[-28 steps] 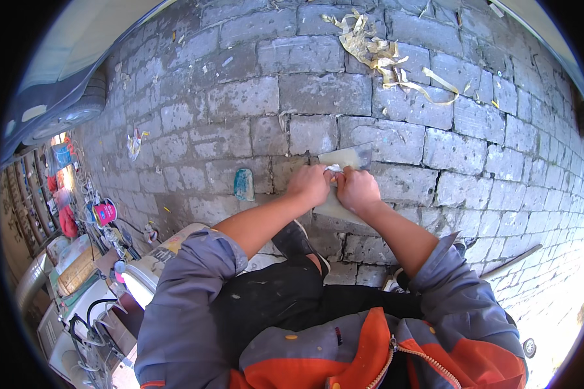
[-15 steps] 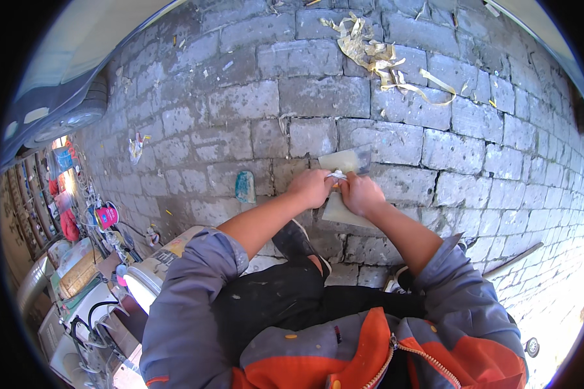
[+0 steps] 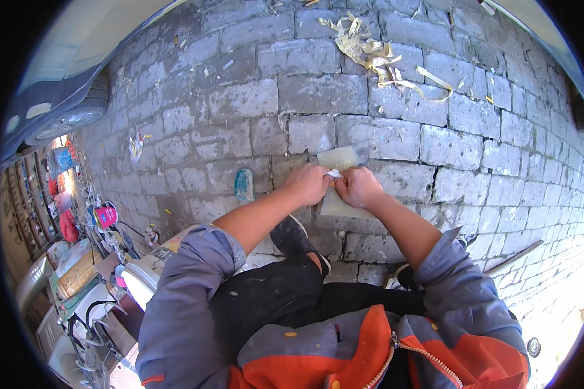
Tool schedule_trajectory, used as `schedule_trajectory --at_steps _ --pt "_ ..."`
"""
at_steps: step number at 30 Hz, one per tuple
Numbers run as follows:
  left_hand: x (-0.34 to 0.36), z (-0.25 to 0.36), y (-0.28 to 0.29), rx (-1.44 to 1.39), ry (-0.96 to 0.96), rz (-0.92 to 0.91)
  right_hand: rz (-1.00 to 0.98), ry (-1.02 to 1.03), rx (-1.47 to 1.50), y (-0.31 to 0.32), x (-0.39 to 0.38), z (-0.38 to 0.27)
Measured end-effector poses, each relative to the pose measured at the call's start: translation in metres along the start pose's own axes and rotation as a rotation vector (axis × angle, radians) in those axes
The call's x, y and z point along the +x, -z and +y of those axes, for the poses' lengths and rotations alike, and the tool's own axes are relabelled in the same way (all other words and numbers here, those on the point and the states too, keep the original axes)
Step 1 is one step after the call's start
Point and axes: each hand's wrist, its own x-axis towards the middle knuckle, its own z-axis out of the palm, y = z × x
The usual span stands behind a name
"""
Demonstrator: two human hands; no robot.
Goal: The person applies body filler to a car's side panel using a putty knife and then smooths the surface with a sanding block. The person repeatedly spreads and sands the filler across the panel area.
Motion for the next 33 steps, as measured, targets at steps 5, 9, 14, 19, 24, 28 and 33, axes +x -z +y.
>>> schedule_trajectory --at_steps 5,9,14,19,24,28,33 --pt "-0.001 0.016 0.014 0.021 0.051 0.004 0.079 -0.034 0.006 0.001 0.000 -0.007" --pt "0.002 0.018 0.015 0.029 0.040 0.023 0.109 -0.033 0.007 -0.001 0.003 -0.005" --pt "0.013 0.001 0.019 -0.002 0.010 -0.084 0.068 -0.007 0.036 0.001 0.008 -0.005" --pt "0.009 -0.016 0.022 -0.333 0.000 -0.262 0.017 0.159 0.071 0.010 0.012 0.005" --pt "0.012 -0.016 0.017 -0.549 0.119 -0.411 0.017 0.219 0.115 0.006 0.006 0.014" --pt "0.013 -0.023 0.001 -0.575 0.045 -0.290 -0.102 0.149 0.273 0.019 0.003 0.011" --pt "0.003 -0.012 -0.003 -0.544 0.036 -0.272 -0.221 0.061 0.290 0.012 0.004 0.022"
